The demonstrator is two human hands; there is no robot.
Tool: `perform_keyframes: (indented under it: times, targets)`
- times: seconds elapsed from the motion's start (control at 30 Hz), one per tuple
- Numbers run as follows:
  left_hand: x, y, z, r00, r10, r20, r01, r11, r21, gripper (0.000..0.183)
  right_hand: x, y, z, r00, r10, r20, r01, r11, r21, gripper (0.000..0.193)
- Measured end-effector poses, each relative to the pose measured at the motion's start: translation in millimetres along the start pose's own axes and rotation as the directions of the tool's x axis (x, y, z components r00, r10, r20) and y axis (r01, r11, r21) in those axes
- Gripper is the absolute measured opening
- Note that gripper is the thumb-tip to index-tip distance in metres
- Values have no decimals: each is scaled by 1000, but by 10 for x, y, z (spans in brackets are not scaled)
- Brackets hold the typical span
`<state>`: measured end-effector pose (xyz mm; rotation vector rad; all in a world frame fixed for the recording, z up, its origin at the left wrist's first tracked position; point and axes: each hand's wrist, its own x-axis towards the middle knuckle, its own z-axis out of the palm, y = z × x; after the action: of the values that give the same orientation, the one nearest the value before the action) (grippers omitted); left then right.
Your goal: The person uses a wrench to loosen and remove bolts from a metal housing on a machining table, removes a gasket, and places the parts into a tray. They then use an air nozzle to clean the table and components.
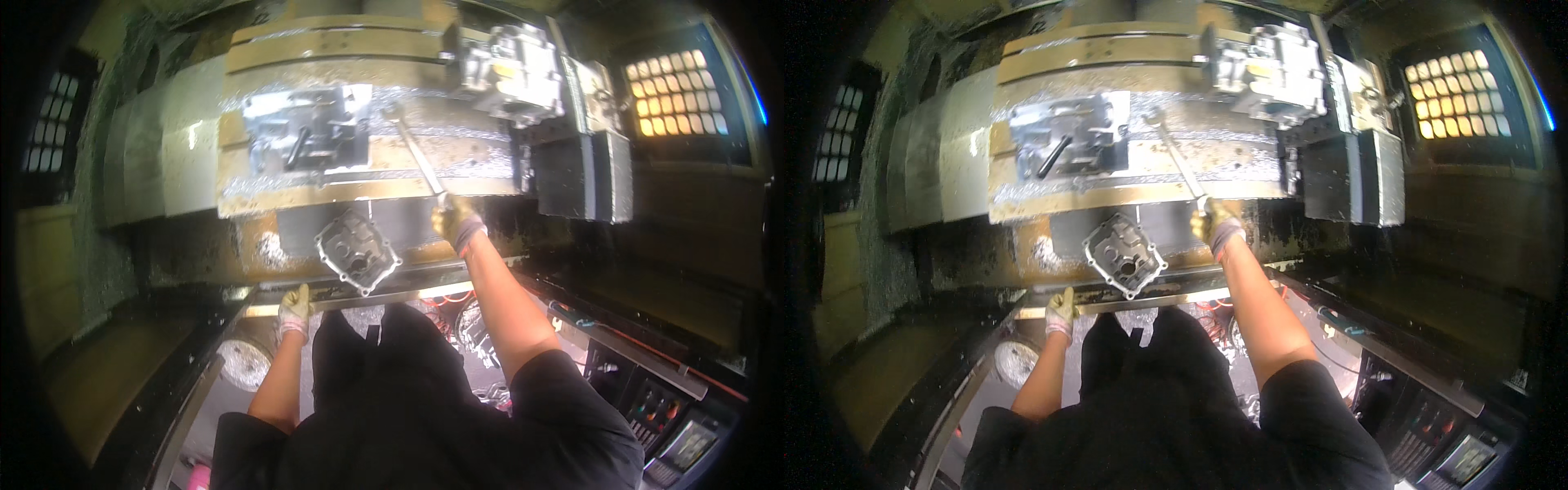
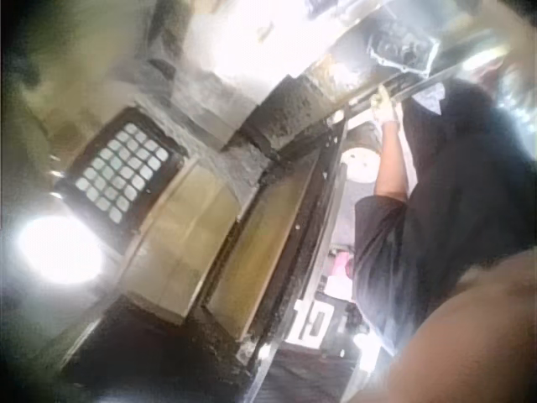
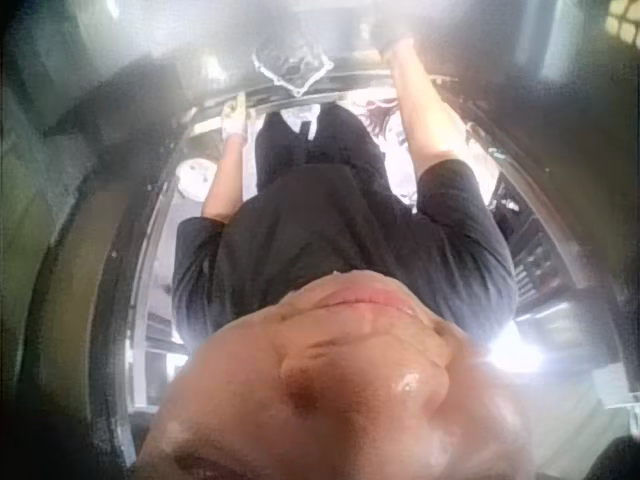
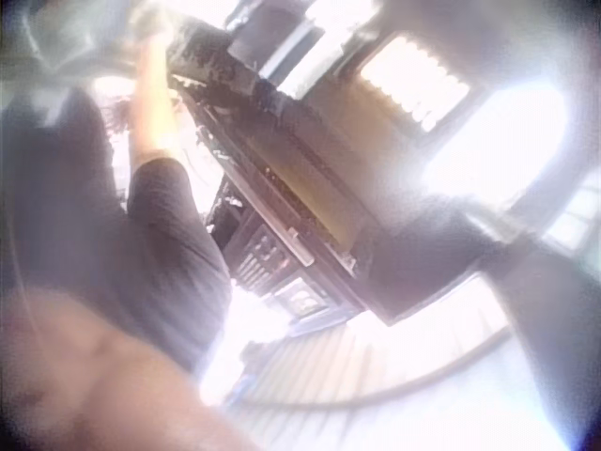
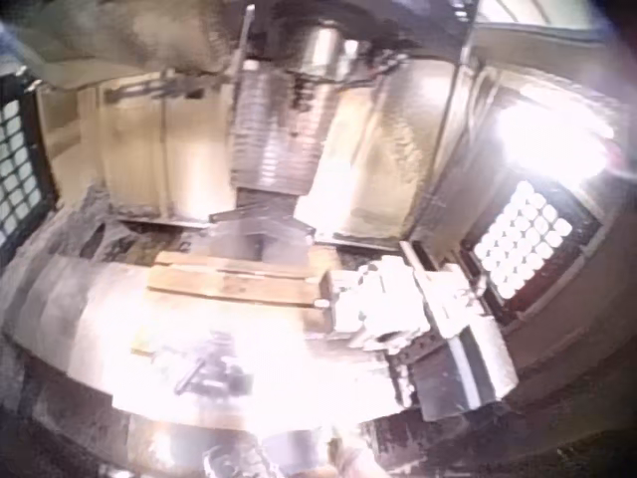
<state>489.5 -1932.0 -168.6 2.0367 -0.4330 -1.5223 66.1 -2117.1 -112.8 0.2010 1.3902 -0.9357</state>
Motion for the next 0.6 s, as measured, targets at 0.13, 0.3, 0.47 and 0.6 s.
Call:
perform_keyframes:
  times: [0.13, 0.3, 0.47, 0.6]
  targets:
    - [-471, 1120, 683, 995, -12, 101, 17, 999, -46, 26, -851, -943, -20, 630, -759, 164, 529, 265, -806, 30]
    - [-564, 2812, 1847, 748, 514, 420, -652, 686, 323, 56, -1824, -2793, 567, -92, -849, 520, 249, -525, -814, 46]
    - [35, 4201, 3185, 686, 633, 358, -626, 765, -150, 56, -1166, -3243, 377, 55, -818, 573, -24, -575, -818, 60]
    - [472, 4556, 3409, 661, 605, 444, -562, 791, -241, 42, -1125, -3171, 461, 6, -815, 579, 88, -577, -812, 57]
